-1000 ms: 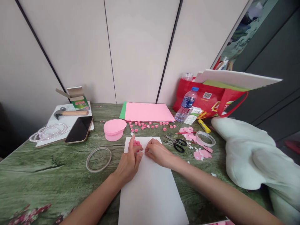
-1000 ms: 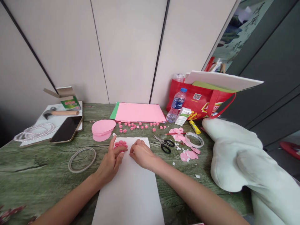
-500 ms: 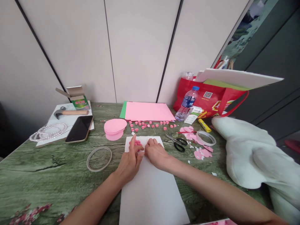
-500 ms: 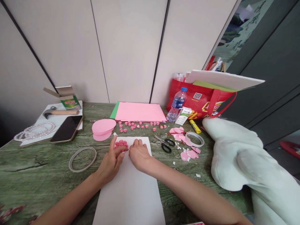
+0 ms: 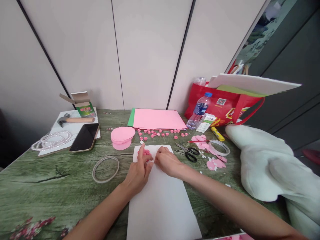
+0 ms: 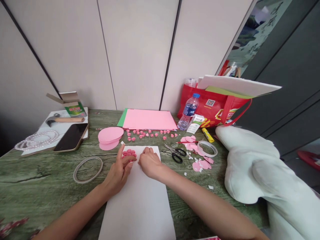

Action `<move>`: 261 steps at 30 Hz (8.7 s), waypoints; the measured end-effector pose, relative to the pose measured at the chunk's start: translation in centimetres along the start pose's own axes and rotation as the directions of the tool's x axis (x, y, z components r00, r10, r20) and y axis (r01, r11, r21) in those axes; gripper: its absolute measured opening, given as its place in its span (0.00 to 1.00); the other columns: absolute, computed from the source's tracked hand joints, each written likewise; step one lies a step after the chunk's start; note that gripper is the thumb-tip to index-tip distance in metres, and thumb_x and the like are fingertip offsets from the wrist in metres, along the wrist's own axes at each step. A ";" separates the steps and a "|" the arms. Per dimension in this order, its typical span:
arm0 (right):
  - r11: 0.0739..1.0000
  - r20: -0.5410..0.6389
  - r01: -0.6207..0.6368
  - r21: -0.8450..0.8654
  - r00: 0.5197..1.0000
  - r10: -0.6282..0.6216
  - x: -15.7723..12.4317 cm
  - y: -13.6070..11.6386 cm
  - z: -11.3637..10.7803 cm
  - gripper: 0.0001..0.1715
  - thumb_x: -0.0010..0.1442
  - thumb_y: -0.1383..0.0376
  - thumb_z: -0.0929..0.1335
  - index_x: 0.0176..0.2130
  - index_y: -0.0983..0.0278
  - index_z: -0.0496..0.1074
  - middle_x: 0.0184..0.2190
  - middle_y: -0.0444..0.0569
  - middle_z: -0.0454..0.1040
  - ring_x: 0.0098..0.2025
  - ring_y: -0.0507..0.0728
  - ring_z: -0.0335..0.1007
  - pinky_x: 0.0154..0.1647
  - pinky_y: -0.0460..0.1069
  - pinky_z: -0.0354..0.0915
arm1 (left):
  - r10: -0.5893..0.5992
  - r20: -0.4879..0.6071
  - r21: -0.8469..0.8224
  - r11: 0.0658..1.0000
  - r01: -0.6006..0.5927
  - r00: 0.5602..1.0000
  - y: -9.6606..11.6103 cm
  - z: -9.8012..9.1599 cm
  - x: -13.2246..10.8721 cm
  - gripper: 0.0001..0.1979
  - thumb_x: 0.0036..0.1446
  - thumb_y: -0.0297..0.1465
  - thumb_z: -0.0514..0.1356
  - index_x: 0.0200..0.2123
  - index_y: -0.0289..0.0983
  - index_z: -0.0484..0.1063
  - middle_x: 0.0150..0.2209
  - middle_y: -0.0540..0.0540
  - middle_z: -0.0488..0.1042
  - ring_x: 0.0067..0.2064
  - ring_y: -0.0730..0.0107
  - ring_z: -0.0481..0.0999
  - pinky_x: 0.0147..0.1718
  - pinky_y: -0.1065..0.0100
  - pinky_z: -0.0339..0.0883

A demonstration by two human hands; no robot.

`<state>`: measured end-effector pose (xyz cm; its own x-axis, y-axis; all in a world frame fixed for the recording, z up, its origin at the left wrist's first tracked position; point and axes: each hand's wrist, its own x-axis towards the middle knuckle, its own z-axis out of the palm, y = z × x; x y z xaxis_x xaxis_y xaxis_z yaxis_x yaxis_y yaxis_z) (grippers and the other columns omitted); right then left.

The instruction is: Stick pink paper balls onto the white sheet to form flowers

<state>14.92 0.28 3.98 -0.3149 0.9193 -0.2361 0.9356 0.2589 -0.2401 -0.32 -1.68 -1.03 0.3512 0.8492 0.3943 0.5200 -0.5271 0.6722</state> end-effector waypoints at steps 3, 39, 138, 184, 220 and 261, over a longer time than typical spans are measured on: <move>1.000 -0.009 0.001 -0.001 1.000 -0.001 0.1 0.0 0.3 0.13 0.60 0.68 0.63 0.41 0.70 0.73 0.47 0.60 0.65 0.50 0.63 0.58 0.45 0.54 0.58 | 0.004 -0.006 -0.003 1.000 -0.004 1.000 0.0 0.0 0.0 0.32 0.64 0.35 0.44 0.64 0.34 0.27 0.42 0.42 0.75 0.40 0.64 0.76 0.37 0.60 0.69; 0.984 0.025 -0.012 -0.177 1.000 0.017 -0.1 -1.0 0.9 0.19 0.59 0.75 0.57 0.48 0.74 0.67 0.48 0.64 0.62 0.50 0.65 0.56 0.45 0.57 0.59 | 0.026 -0.002 0.005 1.000 -0.026 1.000 -0.2 0.1 0.0 0.32 0.64 0.35 0.43 0.64 0.35 0.26 0.42 0.43 0.76 0.40 0.63 0.76 0.38 0.59 0.69; 0.937 -0.384 0.309 0.163 0.895 -0.228 11.5 2.7 0.7 0.09 0.52 0.76 0.65 0.30 0.65 0.74 0.30 0.48 0.74 0.34 0.54 0.66 0.36 0.47 0.57 | -0.046 -0.192 0.034 0.998 0.053 0.980 -2.0 0.2 -0.6 0.24 0.66 0.34 0.40 0.61 0.34 0.36 0.30 0.46 0.73 0.33 0.66 0.76 0.30 0.65 0.69; 0.990 -0.408 0.134 0.046 0.907 -0.104 12.6 7.4 -1.1 0.17 0.63 0.70 0.58 0.46 0.62 0.72 0.41 0.50 0.75 0.46 0.57 0.64 0.45 0.48 0.57 | -0.187 -0.149 -0.143 0.976 0.166 0.971 -2.4 0.2 -0.8 0.25 0.65 0.36 0.43 0.62 0.37 0.40 0.30 0.50 0.71 0.23 0.75 0.68 0.32 0.65 0.67; 0.976 -0.586 0.137 0.172 0.810 -0.010 12.9 5.2 1.5 0.15 0.56 0.68 0.66 0.44 0.61 0.71 0.39 0.49 0.75 0.47 0.59 0.63 0.48 0.54 0.54 | -0.217 -0.132 -0.186 0.964 0.191 0.967 -2.7 0.5 -1.1 0.27 0.65 0.37 0.43 0.63 0.35 0.38 0.32 0.46 0.72 0.27 0.71 0.71 0.27 0.69 0.66; 0.995 -0.313 0.025 -0.101 0.948 -0.055 11.3 3.6 -6.0 0.12 0.58 0.65 0.64 0.42 0.63 0.72 0.38 0.52 0.76 0.43 0.58 0.69 0.40 0.49 0.57 | -0.082 -0.173 -0.077 0.995 0.069 0.982 -1.9 0.0 -0.2 0.25 0.65 0.34 0.42 0.63 0.33 0.39 0.27 0.50 0.71 0.25 0.73 0.71 0.32 0.66 0.67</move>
<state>15.70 13.40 6.11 -0.3002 0.9501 0.0846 0.9389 0.3100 -0.1498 -1.37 -0.85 -2.35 0.1674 0.8820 0.4405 0.4820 -0.4630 0.7439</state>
